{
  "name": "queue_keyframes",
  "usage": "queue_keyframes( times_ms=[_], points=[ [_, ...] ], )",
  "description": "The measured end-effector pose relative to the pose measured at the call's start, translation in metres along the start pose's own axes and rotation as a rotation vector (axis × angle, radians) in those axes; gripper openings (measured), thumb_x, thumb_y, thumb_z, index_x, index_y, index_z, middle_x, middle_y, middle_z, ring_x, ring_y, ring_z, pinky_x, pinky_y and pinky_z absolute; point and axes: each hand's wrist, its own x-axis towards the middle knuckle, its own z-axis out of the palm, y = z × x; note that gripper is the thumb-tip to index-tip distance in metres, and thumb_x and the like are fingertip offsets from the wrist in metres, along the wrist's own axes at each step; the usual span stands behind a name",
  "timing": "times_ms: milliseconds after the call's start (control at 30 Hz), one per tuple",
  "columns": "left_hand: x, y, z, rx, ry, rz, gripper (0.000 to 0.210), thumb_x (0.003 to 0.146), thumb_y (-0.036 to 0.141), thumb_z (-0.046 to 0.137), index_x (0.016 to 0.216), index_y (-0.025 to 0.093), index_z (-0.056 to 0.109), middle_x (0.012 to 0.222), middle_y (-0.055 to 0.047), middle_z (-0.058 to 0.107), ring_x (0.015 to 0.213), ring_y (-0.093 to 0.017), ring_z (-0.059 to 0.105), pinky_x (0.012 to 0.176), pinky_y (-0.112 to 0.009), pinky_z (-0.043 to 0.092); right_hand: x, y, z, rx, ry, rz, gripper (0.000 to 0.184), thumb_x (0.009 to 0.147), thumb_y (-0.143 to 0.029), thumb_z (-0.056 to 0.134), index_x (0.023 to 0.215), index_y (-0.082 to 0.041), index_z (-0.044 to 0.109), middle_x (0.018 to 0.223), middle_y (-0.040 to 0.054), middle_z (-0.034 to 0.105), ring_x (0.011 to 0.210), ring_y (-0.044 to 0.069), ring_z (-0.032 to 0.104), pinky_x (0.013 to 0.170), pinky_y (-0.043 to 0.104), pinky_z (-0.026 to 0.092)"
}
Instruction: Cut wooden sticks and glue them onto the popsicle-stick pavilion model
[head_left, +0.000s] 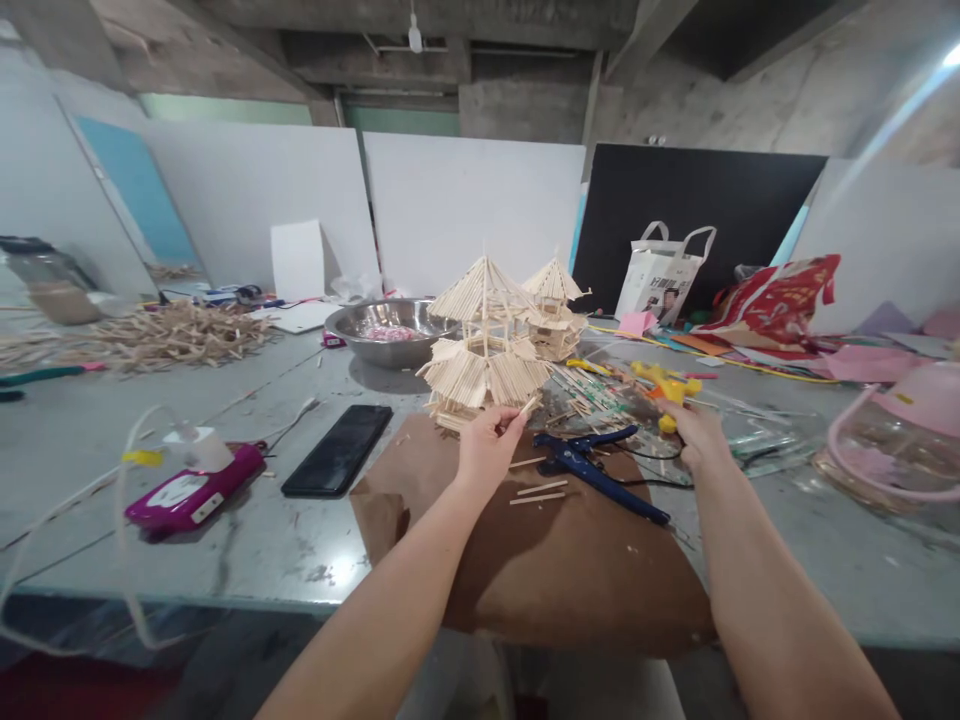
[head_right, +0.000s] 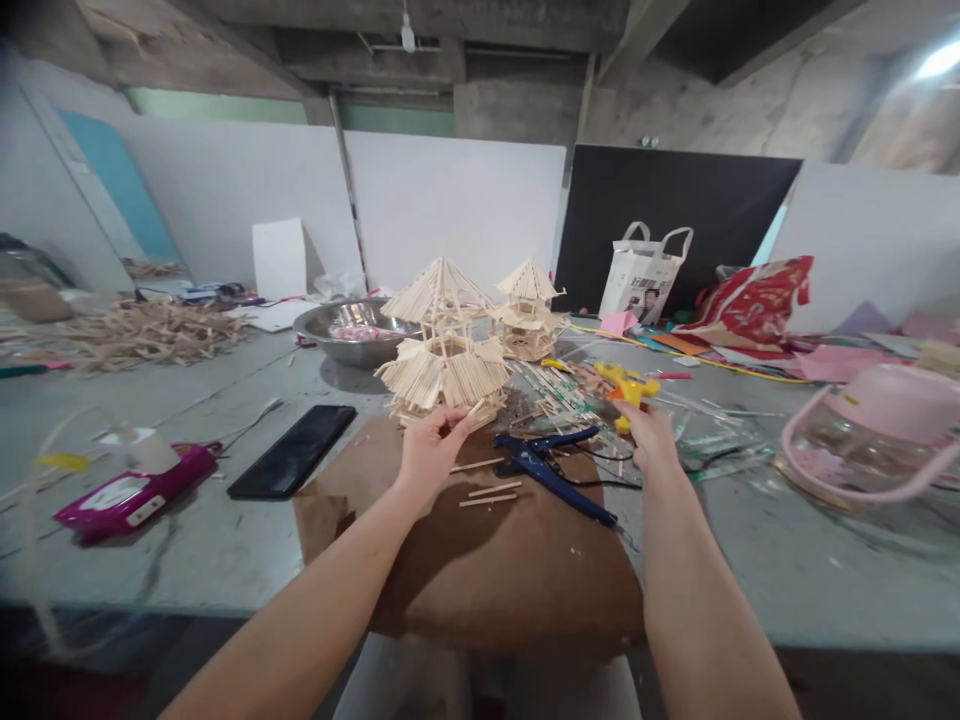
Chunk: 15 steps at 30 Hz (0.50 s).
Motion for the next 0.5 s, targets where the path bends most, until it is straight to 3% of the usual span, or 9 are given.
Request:
queue_keyframes(
  times_ms=[100, 233, 400, 500],
  points=[
    [0.0, -0.004, 0.001, 0.015, -0.008, 0.014, 0.018, 0.068, 0.032, 0.052, 0.068, 0.018, 0.063, 0.055, 0.002, 0.054, 0.052, -0.009, 0.043, 0.053, -0.02, 0.034, -0.014, -0.017, 0.008, 0.166, -0.002, -0.042, 0.021, 0.051, -0.029, 0.065, 0.059, -0.021, 0.047, 0.046, -0.0063, 0.045, 0.038, 0.008, 0.043, 0.036, 0.022, 0.037],
    [0.001, -0.008, 0.003, 0.044, -0.014, 0.025, 0.019, 0.068, 0.034, 0.051, 0.068, 0.019, 0.063, 0.057, 0.001, 0.056, 0.053, -0.01, 0.045, 0.054, -0.021, 0.033, -0.04, -0.035, 0.023, 0.335, -0.314, -0.1, 0.024, 0.056, -0.035, 0.064, 0.06, -0.022, 0.045, 0.046, -0.007, 0.038, 0.039, 0.008, 0.04, 0.039, 0.023, 0.037],
    [0.002, -0.011, 0.003, 0.041, -0.014, 0.007, 0.017, 0.069, 0.032, 0.052, 0.071, 0.02, 0.064, 0.061, 0.0, 0.059, 0.058, -0.011, 0.048, 0.057, -0.022, 0.035, -0.074, -0.044, 0.041, 0.167, -0.504, -0.21, 0.021, 0.061, -0.036, 0.059, 0.075, -0.021, 0.053, 0.054, -0.0031, 0.051, 0.044, 0.01, 0.046, 0.043, 0.024, 0.036],
    [0.002, -0.011, 0.002, 0.036, 0.002, 0.005, 0.018, 0.069, 0.033, 0.052, 0.071, 0.019, 0.064, 0.058, 0.0, 0.058, 0.057, -0.011, 0.048, 0.056, -0.021, 0.035, -0.088, -0.047, 0.047, 0.073, -0.611, -0.218, 0.024, 0.062, -0.037, 0.058, 0.078, -0.019, 0.055, 0.051, -0.0028, 0.051, 0.041, 0.01, 0.044, 0.041, 0.024, 0.034]
  ],
)
